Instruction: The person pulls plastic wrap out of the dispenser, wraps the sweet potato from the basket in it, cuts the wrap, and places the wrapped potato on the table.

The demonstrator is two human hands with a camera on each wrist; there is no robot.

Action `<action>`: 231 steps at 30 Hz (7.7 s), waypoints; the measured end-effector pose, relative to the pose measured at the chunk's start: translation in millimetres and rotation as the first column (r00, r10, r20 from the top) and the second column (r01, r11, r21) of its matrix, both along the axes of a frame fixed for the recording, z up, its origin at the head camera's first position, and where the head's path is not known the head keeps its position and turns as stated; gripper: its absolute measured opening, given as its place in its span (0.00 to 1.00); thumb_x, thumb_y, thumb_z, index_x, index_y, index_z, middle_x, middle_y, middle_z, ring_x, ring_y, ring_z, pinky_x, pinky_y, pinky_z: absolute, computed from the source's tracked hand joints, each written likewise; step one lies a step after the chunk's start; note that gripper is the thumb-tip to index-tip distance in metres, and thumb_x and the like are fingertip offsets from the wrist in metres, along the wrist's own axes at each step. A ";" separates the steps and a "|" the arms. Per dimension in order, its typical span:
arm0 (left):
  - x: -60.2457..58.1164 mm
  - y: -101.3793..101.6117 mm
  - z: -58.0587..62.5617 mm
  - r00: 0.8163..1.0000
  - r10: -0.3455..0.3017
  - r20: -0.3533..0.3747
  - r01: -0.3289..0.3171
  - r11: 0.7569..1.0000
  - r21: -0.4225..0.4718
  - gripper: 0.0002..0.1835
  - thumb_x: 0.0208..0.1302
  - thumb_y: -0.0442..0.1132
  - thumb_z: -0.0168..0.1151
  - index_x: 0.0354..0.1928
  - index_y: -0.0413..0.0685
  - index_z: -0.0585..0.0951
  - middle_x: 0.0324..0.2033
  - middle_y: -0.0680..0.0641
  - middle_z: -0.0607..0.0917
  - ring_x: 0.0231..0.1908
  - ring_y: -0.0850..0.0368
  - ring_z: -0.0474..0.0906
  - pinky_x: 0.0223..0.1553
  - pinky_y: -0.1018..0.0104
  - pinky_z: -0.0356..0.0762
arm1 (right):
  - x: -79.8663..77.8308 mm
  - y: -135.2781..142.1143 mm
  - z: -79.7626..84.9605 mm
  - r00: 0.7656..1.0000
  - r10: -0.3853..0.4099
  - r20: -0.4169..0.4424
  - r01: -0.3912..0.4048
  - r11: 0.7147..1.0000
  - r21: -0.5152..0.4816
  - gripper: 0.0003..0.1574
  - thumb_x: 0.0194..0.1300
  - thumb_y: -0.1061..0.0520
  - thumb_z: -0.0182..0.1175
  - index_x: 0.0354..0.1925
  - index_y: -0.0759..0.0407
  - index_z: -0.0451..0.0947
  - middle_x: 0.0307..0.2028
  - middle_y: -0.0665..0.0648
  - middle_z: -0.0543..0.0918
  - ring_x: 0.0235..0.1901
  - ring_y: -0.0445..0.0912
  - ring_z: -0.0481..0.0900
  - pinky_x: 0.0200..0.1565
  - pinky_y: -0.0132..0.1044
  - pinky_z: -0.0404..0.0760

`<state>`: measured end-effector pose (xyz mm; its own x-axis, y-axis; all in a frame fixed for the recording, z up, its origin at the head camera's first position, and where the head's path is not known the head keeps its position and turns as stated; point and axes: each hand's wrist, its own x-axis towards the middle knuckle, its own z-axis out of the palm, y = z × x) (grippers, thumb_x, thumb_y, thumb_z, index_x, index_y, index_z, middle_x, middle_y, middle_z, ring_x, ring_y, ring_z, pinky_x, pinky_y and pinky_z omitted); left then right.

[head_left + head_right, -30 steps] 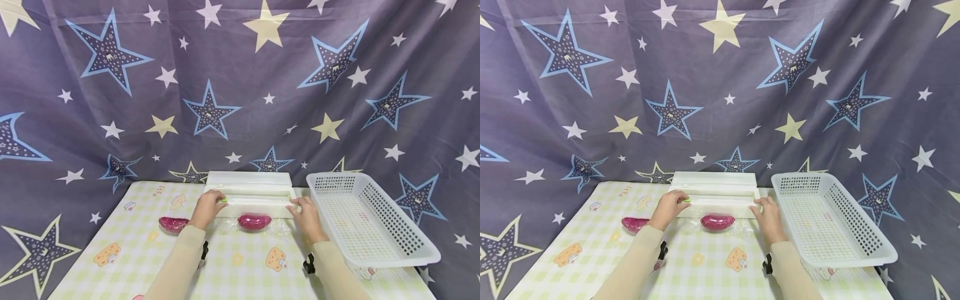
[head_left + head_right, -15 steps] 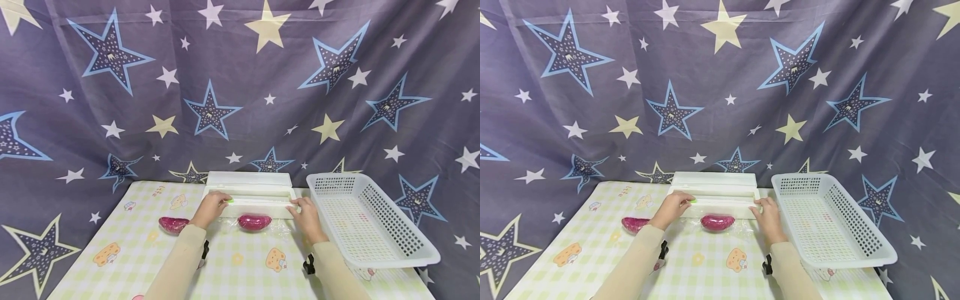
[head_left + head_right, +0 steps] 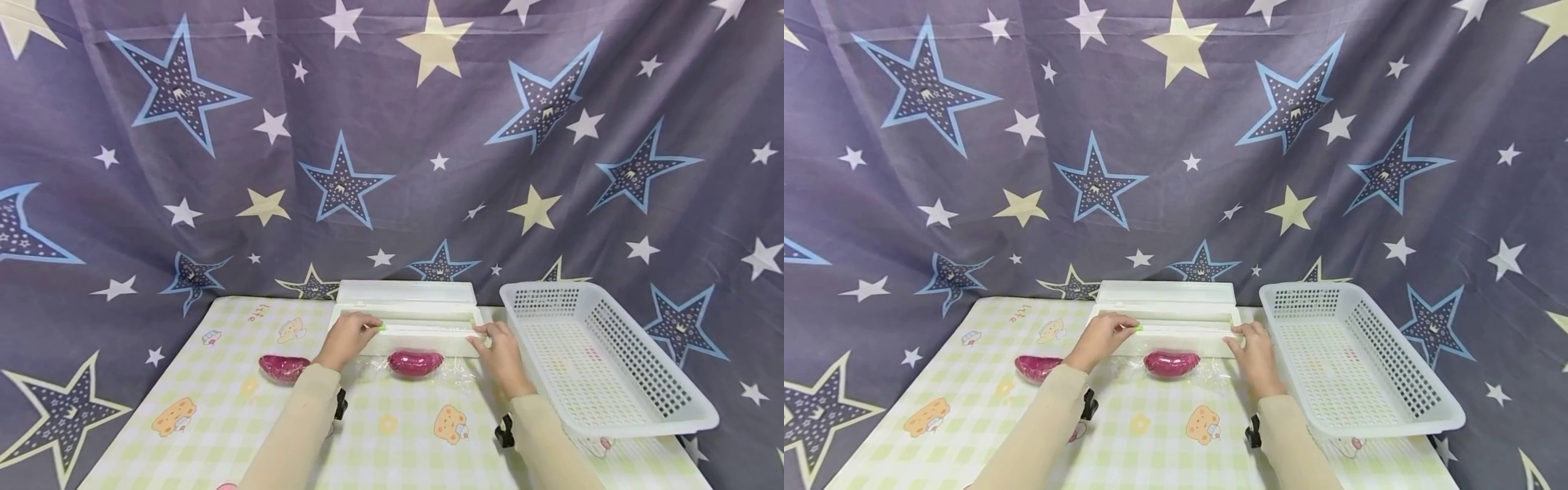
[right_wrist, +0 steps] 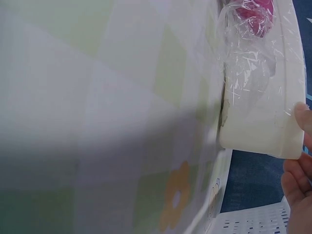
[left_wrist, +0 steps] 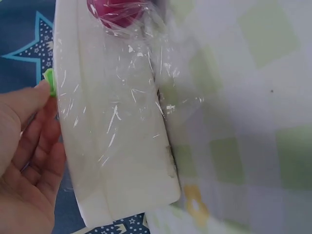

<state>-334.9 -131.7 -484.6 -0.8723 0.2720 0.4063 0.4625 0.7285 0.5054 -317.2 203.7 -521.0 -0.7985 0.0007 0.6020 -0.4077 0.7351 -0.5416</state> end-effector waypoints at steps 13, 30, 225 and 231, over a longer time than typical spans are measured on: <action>-5.2 13.3 4.5 1.000 0.000 -0.002 0.000 0.999 -0.048 0.05 0.61 0.34 0.72 0.37 0.51 0.91 0.38 0.51 0.90 0.40 0.54 0.86 0.46 0.58 0.83 | 0.2 1.1 -1.8 1.000 0.004 -0.005 -0.004 1.000 0.007 0.17 0.54 0.61 0.77 0.41 0.67 0.84 0.38 0.61 0.80 0.39 0.58 0.80 0.48 0.52 0.80; -5.7 36.6 6.3 0.999 -0.034 -0.015 0.033 0.997 -0.066 0.04 0.62 0.34 0.71 0.37 0.50 0.91 0.37 0.52 0.90 0.38 0.56 0.85 0.44 0.60 0.82 | 3.7 -1.9 1.6 0.999 0.010 0.033 -0.009 1.000 -0.009 0.18 0.55 0.61 0.76 0.42 0.67 0.83 0.39 0.61 0.79 0.41 0.58 0.80 0.50 0.52 0.80; 3.9 158.1 7.7 0.935 -0.355 -0.015 0.355 0.934 -0.037 0.21 0.65 0.27 0.57 0.59 0.41 0.82 0.57 0.44 0.83 0.56 0.48 0.79 0.62 0.60 0.72 | 7.3 -1.0 7.4 0.969 -0.003 0.245 0.014 0.999 -0.043 0.36 0.65 0.53 0.69 0.63 0.71 0.72 0.57 0.71 0.75 0.55 0.64 0.75 0.58 0.57 0.74; 2.9 137.3 9.3 0.942 -0.334 -0.006 0.334 0.942 0.009 0.21 0.66 0.29 0.57 0.60 0.44 0.82 0.57 0.47 0.83 0.55 0.49 0.80 0.62 0.58 0.72 | 10.4 -2.1 11.2 0.983 -0.005 0.181 0.012 0.999 -0.039 0.35 0.65 0.52 0.69 0.63 0.69 0.72 0.61 0.70 0.72 0.63 0.63 0.67 0.67 0.57 0.63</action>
<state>-332.0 5.6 -475.2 -0.7302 0.5438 0.4138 0.6807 0.5264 0.5095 -306.8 201.7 -509.8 -0.8941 0.0291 0.4469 -0.2941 0.7145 -0.6348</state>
